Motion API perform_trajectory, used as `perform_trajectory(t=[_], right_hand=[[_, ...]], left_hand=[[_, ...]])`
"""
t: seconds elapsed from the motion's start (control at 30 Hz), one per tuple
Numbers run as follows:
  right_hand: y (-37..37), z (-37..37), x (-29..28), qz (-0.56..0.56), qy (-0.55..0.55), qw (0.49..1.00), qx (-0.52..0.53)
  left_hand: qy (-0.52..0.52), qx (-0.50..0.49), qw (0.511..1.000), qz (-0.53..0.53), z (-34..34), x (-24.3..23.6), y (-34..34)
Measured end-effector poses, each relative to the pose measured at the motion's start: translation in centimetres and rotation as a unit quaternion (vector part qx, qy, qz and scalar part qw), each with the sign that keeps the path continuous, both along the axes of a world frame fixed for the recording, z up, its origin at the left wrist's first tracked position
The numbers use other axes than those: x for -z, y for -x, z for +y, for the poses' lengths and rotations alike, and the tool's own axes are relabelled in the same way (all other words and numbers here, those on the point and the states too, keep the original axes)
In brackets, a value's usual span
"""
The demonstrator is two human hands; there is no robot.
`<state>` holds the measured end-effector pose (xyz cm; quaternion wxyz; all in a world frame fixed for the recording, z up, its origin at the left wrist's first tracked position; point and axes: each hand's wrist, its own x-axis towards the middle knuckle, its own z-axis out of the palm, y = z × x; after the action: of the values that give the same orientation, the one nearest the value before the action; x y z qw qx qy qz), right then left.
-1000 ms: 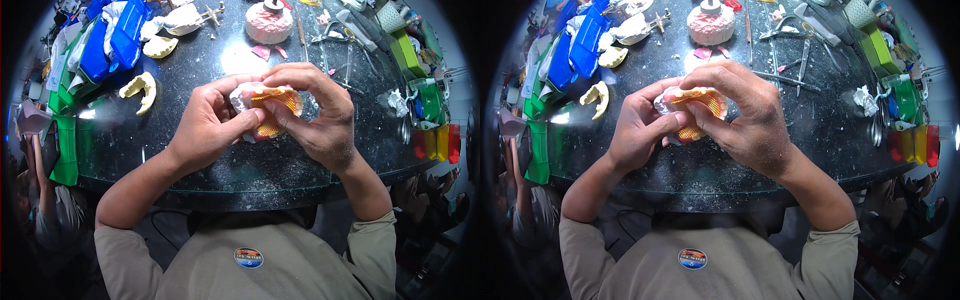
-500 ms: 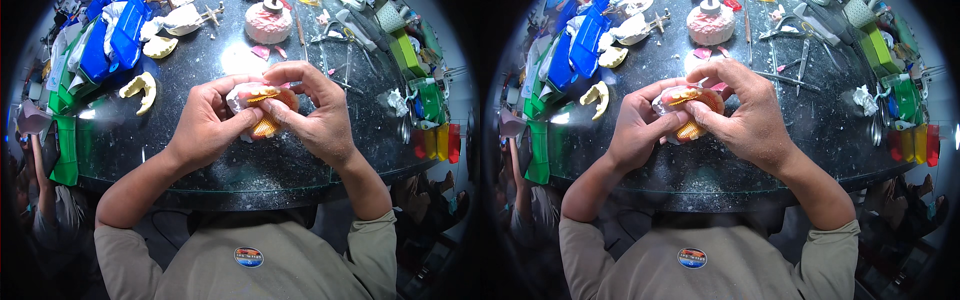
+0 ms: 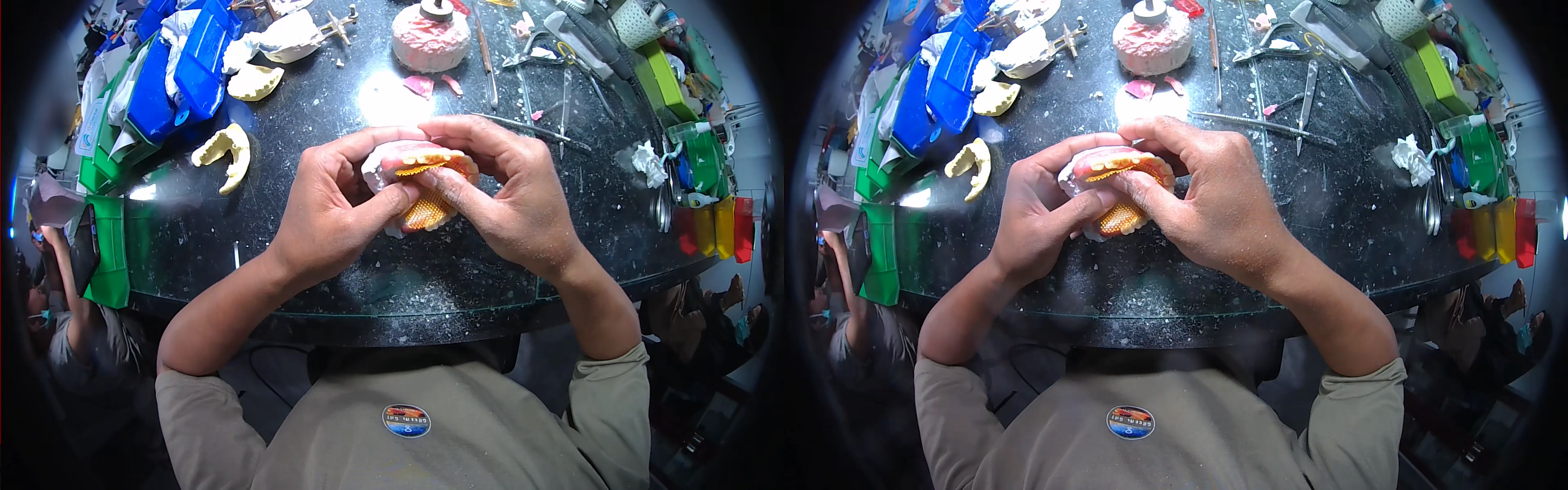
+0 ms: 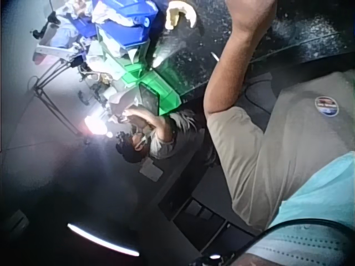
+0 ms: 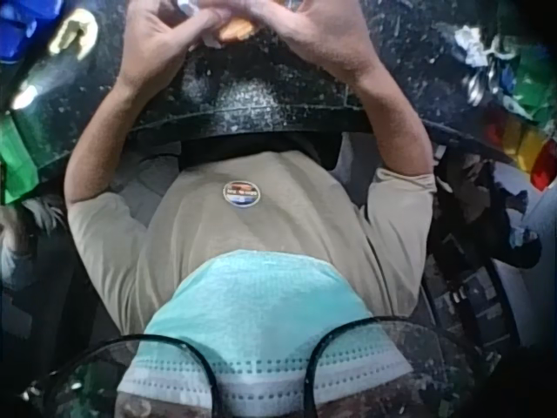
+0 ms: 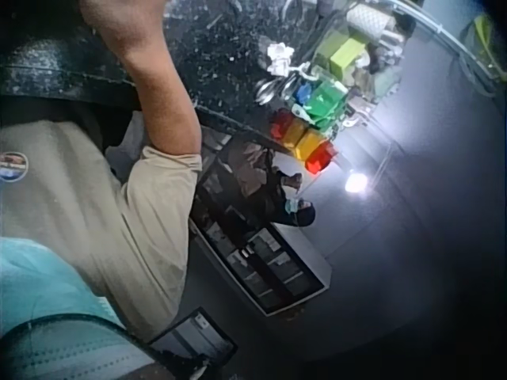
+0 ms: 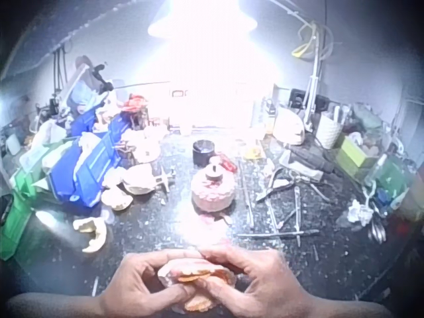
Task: The dental technician fits a gold-colored wax mesh pattern onto a plaster model of a lower jaw and marks the mesh with a black pen.
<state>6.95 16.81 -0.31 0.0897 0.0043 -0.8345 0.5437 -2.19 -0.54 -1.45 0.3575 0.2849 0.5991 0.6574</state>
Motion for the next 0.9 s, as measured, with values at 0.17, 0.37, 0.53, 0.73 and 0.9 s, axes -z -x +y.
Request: perform_trajectory(t=[0.17,0.37,0.53,0.73,0.9], right_hand=[[-0.1,0.0,-0.2,0.042,-0.063,0.997,-0.008],[-0.2,-0.3,-0.3,0.027,-0.034,0.999,-0.002],[-0.2,-0.6,-0.2,0.027,-0.014,0.999,0.011],[0.5,-0.2,0.9,0.064,0.029,0.997,0.013],[0.4,-0.3,1.0,0.056,0.051,0.997,0.014]], left_hand=[[-0.018,0.013,1.0,-0.008,-0.1,-0.2,0.0],[-0.009,0.017,0.999,0.039,-0.2,0.0,0.1],[-0.027,-0.004,0.999,0.022,0.0,0.1,-0.1],[0.006,-0.036,0.999,0.026,0.1,-0.2,-0.2],[0.028,-0.045,0.998,0.03,0.0,-0.5,0.0]])
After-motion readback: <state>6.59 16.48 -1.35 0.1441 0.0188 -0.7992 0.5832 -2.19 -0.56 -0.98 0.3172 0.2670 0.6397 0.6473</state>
